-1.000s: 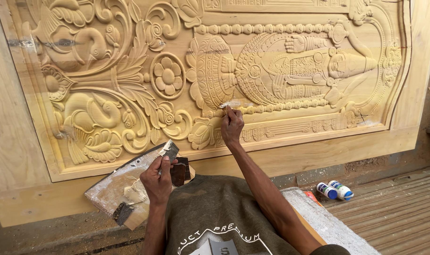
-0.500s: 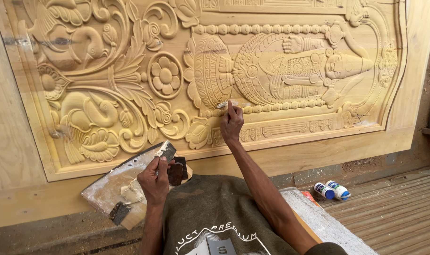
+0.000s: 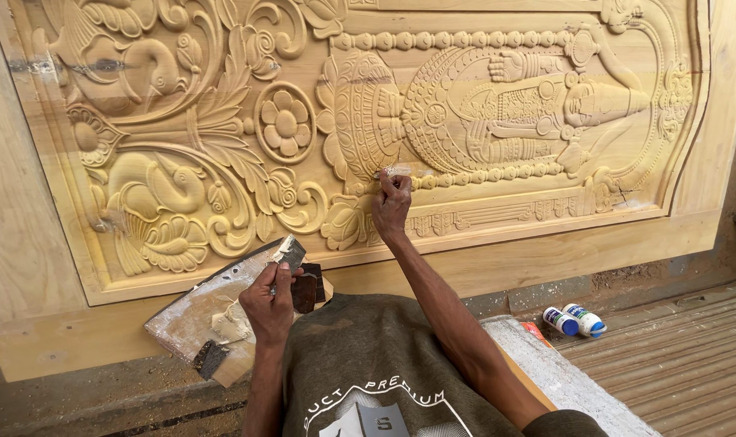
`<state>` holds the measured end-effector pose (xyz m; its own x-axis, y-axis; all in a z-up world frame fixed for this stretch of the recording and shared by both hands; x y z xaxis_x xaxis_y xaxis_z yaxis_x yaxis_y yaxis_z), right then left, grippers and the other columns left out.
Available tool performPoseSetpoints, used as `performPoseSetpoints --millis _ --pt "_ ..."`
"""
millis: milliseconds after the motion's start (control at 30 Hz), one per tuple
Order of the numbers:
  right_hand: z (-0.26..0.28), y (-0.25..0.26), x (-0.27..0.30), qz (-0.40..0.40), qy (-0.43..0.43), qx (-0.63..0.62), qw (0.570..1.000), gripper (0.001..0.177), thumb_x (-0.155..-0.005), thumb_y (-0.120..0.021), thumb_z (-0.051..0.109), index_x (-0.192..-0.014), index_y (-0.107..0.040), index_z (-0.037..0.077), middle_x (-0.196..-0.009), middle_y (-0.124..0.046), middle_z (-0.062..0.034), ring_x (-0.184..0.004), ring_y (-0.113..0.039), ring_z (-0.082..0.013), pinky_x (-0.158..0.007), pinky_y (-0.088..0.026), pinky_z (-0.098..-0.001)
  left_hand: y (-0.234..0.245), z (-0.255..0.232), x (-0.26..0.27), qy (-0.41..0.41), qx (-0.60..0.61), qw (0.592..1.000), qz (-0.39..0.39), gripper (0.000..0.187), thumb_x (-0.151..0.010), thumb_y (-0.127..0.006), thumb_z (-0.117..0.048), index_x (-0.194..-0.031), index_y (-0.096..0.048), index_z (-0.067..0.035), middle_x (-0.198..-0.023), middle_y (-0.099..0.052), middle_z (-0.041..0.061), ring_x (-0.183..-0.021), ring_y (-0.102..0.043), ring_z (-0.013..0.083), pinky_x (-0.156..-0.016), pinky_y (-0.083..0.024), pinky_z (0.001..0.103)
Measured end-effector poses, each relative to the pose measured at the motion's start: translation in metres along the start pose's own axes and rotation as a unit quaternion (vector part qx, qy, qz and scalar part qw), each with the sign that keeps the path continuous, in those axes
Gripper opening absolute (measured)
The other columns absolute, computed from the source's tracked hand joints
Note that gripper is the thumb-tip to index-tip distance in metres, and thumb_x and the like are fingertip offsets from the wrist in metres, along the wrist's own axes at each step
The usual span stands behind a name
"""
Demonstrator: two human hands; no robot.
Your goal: The person applies white putty into the intricate carvings of a wooden door using a small handheld applicator.
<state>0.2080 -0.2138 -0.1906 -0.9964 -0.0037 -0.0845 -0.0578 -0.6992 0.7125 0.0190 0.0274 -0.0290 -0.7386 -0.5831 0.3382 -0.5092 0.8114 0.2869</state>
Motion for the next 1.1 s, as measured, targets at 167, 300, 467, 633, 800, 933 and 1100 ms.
performPoseSetpoints --millis 167,300,467,633,800,933,1100 --pt "0.004 0.003 0.004 0.027 0.02 -0.033 0.999 0.051 -0.085 -0.059 -0.005 -0.128 -0.076 0.018 -0.093 -0.049 -0.0117 -0.088 -0.053 -0.0266 -0.082 -0.049 -0.0392 0.001 -0.003 -0.001 -0.015 0.01 1.0 0.003 0.026 -0.101 -0.064 -0.02 -0.106 -0.076 0.002 -0.083 -0.078 0.013 -0.078 -0.076 0.0154 -0.068 -0.059 0.028" --pt "-0.005 0.006 0.003 0.019 0.016 -0.07 0.997 0.058 -0.085 -0.056 -0.005 -0.133 -0.073 0.021 -0.093 -0.054 -0.0096 -0.091 -0.056 -0.0244 -0.085 -0.052 -0.0381 0.002 -0.008 0.001 -0.021 -0.001 1.0 0.0 0.026 -0.102 -0.064 -0.019 -0.1 -0.077 0.002 -0.081 -0.078 0.013 -0.079 -0.077 0.0142 -0.067 -0.059 0.027" --pt "-0.029 0.025 -0.019 0.008 -0.014 -0.05 0.999 0.05 -0.09 -0.06 -0.002 -0.134 -0.07 0.021 -0.1 -0.058 -0.0122 -0.084 -0.06 -0.0232 -0.074 -0.056 -0.0373 0.017 -0.014 0.014 -0.021 -0.01 0.999 -0.024 0.026 -0.101 -0.063 -0.019 -0.105 -0.077 0.002 -0.083 -0.079 0.01 -0.076 -0.074 0.0122 -0.07 -0.058 0.028" --pt "-0.036 0.06 -0.04 0.069 0.124 -0.004 0.99 0.052 -0.09 -0.059 -0.006 -0.133 -0.073 0.019 -0.102 -0.06 -0.0125 -0.086 -0.064 -0.0261 -0.077 -0.054 -0.0405 0.022 -0.019 0.038 -0.022 -0.015 0.999 -0.046 0.027 -0.101 -0.062 -0.021 -0.103 -0.078 0.001 -0.083 -0.079 0.008 -0.074 -0.072 0.0109 -0.07 -0.057 0.028" --pt "-0.022 0.066 -0.064 0.204 0.246 0.008 0.948 0.051 -0.085 -0.06 -0.006 -0.127 -0.074 0.019 -0.109 -0.059 -0.0139 -0.083 -0.065 -0.0267 -0.076 -0.056 -0.0402 0.007 -0.016 0.075 0.0 -0.011 0.996 -0.09 0.028 -0.1 -0.063 -0.022 -0.097 -0.079 0.001 -0.082 -0.08 0.008 -0.071 -0.071 0.0115 -0.063 -0.054 0.028" --pt "-0.025 0.068 -0.072 0.265 0.299 0.024 0.916 0.054 -0.084 -0.059 -0.009 -0.126 -0.076 0.021 -0.113 -0.058 -0.0161 -0.089 -0.066 -0.0294 -0.076 -0.058 -0.0406 -0.014 -0.005 0.131 0.006 0.033 0.985 -0.167 0.028 -0.101 -0.061 -0.021 -0.108 -0.077 0.001 -0.084 -0.079 0.008 -0.075 -0.07 0.0097 -0.069 -0.054 0.026" --pt "-0.03 0.069 -0.085 0.302 0.369 0.001 0.879 0.059 -0.081 -0.059 -0.009 -0.13 -0.073 0.021 -0.115 -0.057 -0.0196 -0.088 -0.068 -0.0313 -0.077 -0.06 -0.042 -0.061 0.019 0.201 0.053 0.1 0.963 -0.244 0.03 -0.103 -0.06 -0.02 -0.112 -0.076 0.004 -0.086 -0.078 0.01 -0.076 -0.065 0.0107 -0.072 -0.054 0.026"
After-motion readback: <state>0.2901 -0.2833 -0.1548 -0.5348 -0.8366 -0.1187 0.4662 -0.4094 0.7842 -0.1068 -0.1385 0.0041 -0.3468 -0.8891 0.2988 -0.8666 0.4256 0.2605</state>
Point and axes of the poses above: each hand's wrist, its own x-axis away from the middle knuckle, its own y-axis out of the back of the hand, z = x × y, the point moved 5 cm from there along -x, towards the middle knuckle
